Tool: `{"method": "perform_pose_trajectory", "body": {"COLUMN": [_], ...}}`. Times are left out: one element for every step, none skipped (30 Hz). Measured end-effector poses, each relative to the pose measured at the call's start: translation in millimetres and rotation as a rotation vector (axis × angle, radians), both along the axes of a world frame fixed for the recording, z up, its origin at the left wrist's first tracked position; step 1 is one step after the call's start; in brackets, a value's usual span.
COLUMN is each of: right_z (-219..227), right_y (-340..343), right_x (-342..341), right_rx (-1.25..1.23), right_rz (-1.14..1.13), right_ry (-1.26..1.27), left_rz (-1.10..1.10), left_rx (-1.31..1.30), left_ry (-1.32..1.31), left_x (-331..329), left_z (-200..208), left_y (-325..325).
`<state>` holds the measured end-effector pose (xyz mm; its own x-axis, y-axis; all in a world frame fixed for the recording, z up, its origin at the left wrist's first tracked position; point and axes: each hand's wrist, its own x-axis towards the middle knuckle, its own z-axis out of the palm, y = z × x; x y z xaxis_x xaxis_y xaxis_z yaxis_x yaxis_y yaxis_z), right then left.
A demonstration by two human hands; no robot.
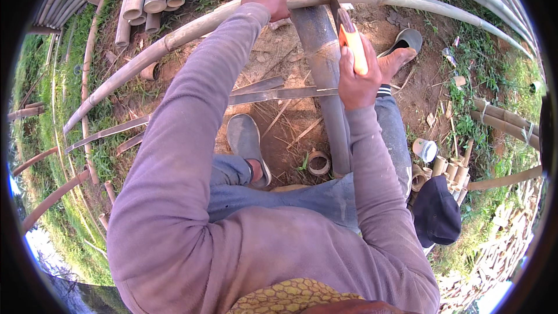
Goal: The person uses a hand saw to cut bamboo poles into shorter sections. They position each pole on a support, saw through it, and then move the cut pieces aside.
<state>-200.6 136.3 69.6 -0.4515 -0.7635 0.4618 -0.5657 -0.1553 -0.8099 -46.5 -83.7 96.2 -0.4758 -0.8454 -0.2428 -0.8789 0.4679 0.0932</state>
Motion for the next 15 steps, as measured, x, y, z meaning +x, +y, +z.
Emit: {"method": "perform_pose_trajectory", "body": {"right_z": [10.6,27.2,27.1,23.7,18.0,6.0,6.4,15.8,21.3,24.3,23.1,27.2,28.3,18.3,-4.4], "right_y": [-39.4,-63.0,-58.8,-56.4,-52.2,-34.1,-6.8,23.9,55.9,81.0,97.3,110.7,114.1,92.4,57.2], "right_x": [-1.0,1.5,3.3,3.8,3.5,1.6,5.1,13.9,18.0,18.1,16.4,18.2,20.1,17.2,8.9], "right_rx": [-0.033,0.063,0.078,0.083,0.088,-0.01,-0.019,0.03,0.054,0.073,0.071,0.071,0.071,0.026,-0.012], "right_rz": [-0.023,0.001,-0.007,-0.008,-0.011,-0.03,0.002,0.013,0.001,-0.014,-0.003,0.009,0.023,0.042,-0.025], "right_ry": [0.007,-0.07,-0.07,-0.065,-0.06,0.04,0.004,-0.015,0.034,0.091,0.069,0.043,0.015,-0.017,0.07], "left_rz": [0.0,0.014,0.022,0.023,0.022,0.022,0.023,0.032,0.032,0.023,0.016,0.01,0.007,0.021,0.021], "left_rx": [-0.006,-0.009,0.002,-0.004,-0.01,-0.018,-0.033,-0.032,-0.005,0.006,-0.006,-0.015,-0.025,-0.028,-0.022], "left_ry": [0.005,0.002,0.002,0.0,-0.002,-0.002,0.003,0.0,0.005,-0.005,0.003,0.007,0.01,0.004,0.006], "left_x": [-2.0,2.6,5.2,7.3,8.5,9.2,11.9,15.6,17.2,17.0,16.5,17.0,17.6,17.2,12.2], "left_z": [3.6,-0.2,-6.2,-9.6,-13.1,-13.3,-8.8,-8.4,-11.4,-11.1,-12.1,-12.4,-14.1,-17.8,-21.3], "left_y": [-2.8,-7.3,-5.8,-3.8,-1.3,-4.0,-9.9,-10.3,-1.8,-1.9,-3.3,1.4,3.7,0.9,2.9]}}
